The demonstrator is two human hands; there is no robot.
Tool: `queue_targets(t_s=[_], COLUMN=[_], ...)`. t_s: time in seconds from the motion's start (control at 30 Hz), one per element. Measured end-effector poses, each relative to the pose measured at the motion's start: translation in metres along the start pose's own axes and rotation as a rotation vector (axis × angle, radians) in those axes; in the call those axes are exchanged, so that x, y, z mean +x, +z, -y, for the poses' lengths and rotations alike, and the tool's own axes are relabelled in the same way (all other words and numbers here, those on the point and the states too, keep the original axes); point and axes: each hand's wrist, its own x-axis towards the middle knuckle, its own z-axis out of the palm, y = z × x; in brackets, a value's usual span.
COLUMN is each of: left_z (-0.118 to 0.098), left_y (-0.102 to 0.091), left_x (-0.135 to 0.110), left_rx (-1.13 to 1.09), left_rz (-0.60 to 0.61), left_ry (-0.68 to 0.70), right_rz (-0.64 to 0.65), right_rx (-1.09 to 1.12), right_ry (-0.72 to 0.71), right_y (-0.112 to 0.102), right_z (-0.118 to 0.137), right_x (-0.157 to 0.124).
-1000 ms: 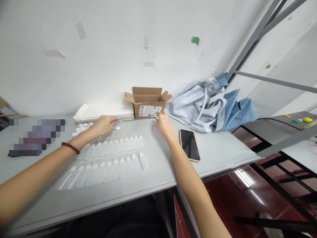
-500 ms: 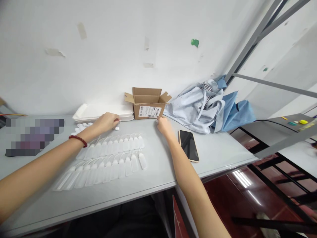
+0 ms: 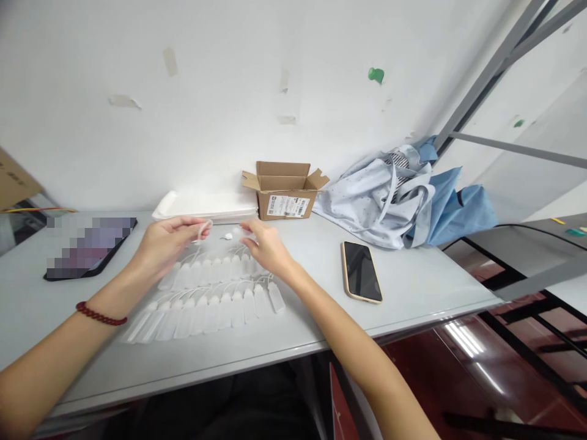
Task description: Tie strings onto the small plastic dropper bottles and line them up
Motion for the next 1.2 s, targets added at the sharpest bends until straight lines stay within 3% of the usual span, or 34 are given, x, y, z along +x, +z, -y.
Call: queue_targets(t_s=[0.1, 0.17, 0.37, 0.6, 1.0, 1.1, 1.2], left_z=[0.003, 0.004, 0.006, 0.005, 0.003, 0.001, 0.002], left_y=[0.0, 0.0, 0.0, 0.003, 0.007, -0.006, -0.036], left_x=[-0.006, -0.008, -0.015, -0.021, -0.025, -0.014, 0.007], left_rx=[-0.177, -0.203, -0.172, -0.149, 0.133, 0.253, 0.526], left_rz=[0.129, 0.192, 0.293, 0.354, 0.344, 0.37, 0.238], left_ry=[-0.151, -0.18, -0.141, -0.119, 0.001, -0.002, 0.099], right_rz=[0.041, 0.062, 0.053, 0.069, 0.1, 0.1, 0.072], right_rx=[0.023, 0.039, 0.064, 0.091, 0.121, 0.119, 0.121], right_ry=[-0.03, -0.045, -0.088, -0.041, 0.0, 0.015, 0.033], right_y=[0.006, 0.008, 0.01, 0.009, 0.01, 0.009, 0.007], right_z=[0.009, 0.013, 0.024, 0.031, 0.034, 0.034, 0.033], right_x=[-0.007, -0.009, -0.013, -0.015, -0.015, -0.014, -0.013])
